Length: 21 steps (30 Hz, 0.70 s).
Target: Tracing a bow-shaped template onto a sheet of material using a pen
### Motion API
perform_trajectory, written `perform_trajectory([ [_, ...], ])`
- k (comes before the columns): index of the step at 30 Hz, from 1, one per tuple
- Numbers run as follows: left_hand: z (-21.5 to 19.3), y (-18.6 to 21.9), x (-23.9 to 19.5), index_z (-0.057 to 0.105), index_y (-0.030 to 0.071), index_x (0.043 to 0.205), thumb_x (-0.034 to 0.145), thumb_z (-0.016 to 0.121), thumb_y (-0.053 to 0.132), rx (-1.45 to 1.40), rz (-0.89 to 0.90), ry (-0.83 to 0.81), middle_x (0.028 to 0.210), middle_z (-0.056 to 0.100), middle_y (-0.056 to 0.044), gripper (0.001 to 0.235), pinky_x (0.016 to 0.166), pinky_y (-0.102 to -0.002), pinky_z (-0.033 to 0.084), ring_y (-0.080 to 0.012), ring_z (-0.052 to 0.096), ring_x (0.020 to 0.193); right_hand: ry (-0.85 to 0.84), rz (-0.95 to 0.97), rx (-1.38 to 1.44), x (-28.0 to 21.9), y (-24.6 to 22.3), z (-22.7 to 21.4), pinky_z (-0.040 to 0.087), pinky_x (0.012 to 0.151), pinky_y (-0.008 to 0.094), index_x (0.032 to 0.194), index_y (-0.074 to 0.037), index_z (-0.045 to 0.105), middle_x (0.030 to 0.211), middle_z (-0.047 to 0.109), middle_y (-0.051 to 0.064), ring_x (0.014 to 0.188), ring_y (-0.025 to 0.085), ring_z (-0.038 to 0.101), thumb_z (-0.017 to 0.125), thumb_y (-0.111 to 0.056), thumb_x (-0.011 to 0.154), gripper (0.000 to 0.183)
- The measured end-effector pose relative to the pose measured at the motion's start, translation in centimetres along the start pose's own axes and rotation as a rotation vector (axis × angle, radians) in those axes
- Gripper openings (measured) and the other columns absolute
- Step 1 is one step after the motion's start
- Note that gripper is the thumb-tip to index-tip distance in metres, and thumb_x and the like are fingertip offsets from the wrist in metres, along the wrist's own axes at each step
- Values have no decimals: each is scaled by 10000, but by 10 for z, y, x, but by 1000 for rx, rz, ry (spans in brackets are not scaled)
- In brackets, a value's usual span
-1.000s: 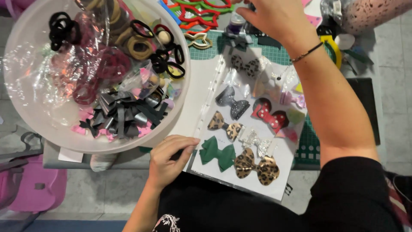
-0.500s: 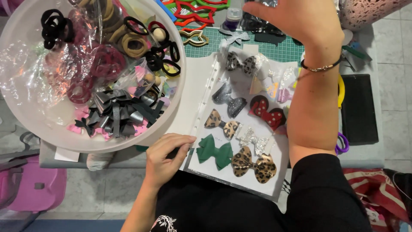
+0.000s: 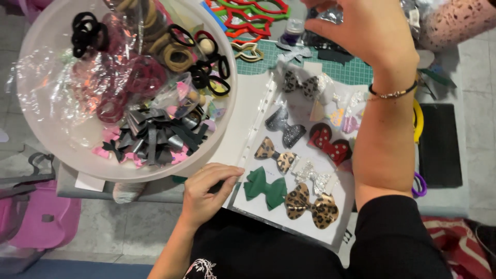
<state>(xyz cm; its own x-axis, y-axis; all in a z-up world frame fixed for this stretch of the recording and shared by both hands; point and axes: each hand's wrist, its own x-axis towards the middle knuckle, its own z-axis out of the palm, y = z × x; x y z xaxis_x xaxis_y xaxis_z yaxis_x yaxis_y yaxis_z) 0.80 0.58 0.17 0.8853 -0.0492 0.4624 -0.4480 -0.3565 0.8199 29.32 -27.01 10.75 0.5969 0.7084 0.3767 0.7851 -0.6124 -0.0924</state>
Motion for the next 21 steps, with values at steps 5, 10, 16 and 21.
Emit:
perform_trajectory([
  [5,0,-3,-2,742,43,1010,974,654,52,-28,-5,-1,968,786,-73,96,833,-323,570,-220,771,871,-29,-94,-293,19,16,32,503,675,409,1270,-151,783,1097,763,9,952,257,700,870,-351,1014,336],
  [10,0,-4,-1,745,52,1020,971,662,50,-19,-2,7,980,787,-69,97,837,-316,572,-215,773,884,-205,-13,-168,55,25,72,539,677,475,1273,-171,765,1117,763,70,999,306,704,815,-337,930,384],
  [16,0,-3,-1,750,45,1004,975,660,59,-18,7,33,964,786,-69,96,837,-323,581,-224,775,875,-232,-46,-155,75,39,128,546,610,472,1181,-147,782,1029,683,92,948,317,659,858,-538,885,496],
  [21,2,-6,-4,752,46,1002,970,661,56,-18,3,40,968,790,-52,97,833,-318,577,-214,778,878,-276,44,-127,79,39,135,536,617,450,1068,-162,763,1024,703,57,844,279,673,892,-533,828,460],
])
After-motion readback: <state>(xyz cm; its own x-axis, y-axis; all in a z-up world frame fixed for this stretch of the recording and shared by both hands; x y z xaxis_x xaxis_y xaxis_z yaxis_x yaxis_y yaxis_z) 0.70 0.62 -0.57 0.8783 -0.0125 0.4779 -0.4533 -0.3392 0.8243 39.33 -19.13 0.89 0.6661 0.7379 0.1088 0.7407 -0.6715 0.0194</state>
